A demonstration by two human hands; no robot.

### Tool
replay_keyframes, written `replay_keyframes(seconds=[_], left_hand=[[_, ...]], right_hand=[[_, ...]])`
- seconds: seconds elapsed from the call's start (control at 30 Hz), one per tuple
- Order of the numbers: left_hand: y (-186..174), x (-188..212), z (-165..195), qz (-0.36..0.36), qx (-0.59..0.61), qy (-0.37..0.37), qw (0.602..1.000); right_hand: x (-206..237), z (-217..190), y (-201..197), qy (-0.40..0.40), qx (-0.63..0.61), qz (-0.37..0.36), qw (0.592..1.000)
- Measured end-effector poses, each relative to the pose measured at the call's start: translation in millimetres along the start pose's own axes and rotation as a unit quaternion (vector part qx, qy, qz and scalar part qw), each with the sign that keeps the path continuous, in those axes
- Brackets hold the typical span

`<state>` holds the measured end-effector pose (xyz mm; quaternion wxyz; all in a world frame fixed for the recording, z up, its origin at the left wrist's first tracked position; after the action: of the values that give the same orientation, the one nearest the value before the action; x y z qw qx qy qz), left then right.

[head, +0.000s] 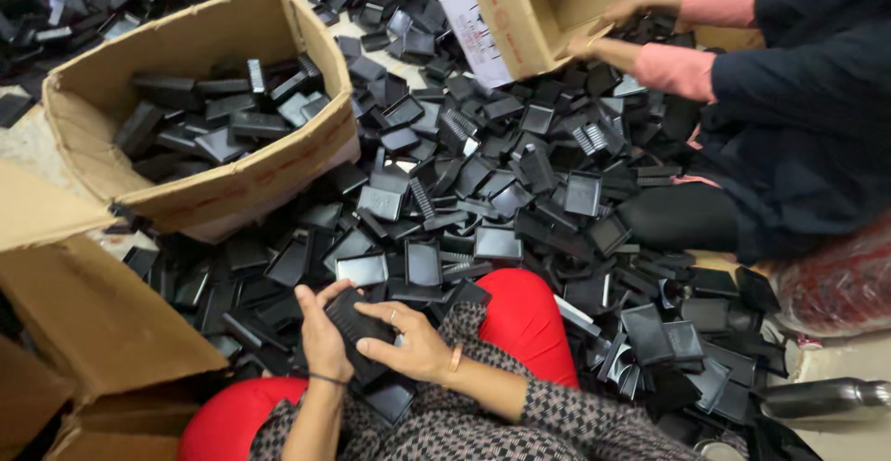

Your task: The person sits on the floor and repeatedly picks up small black plastic parts from a large pile, briefly turns them over, and places them into a cardboard box. The action is continuous and repetitive, with no visible inspection or assembly.

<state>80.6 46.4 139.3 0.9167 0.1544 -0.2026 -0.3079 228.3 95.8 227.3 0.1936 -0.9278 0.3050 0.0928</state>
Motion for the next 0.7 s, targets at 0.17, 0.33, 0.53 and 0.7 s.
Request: replay_keyframes(seconds=[0.17, 0.33, 0.53, 0.7], left_hand=[[-11, -6, -11, -0.028, -0.016, 0.052, 0.998], [-9, -10, -11, -0.063, -0.018, 0.092, 0.994], [-25, -19, -17, 0.061, 0.232, -0.034, 0.970], [-27, -19, -32, 0.117, 0.287, -0.163, 0.937]], right_hand=[[1, 16, 8, 0.046, -0.028, -0.029, 0.998], [-1, 27, 21, 0.121, -0.087, -0.081, 0.985], [-2, -13, 32, -0.102, 0.090, -0.063, 0.989], [-14, -4, 10, -0.072, 0.118, 0.018, 0.990]])
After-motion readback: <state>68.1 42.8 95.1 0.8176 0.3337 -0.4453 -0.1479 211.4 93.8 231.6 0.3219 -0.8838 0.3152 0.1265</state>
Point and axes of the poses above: each hand's wrist, its own x-axis away from the middle knuckle, its own y-axis out of the palm, z = x × y, the point moved 8 cm from there along -x, towards the middle knuckle, and after that the axes turned 3 degrees about y, right-handed, at the moved point
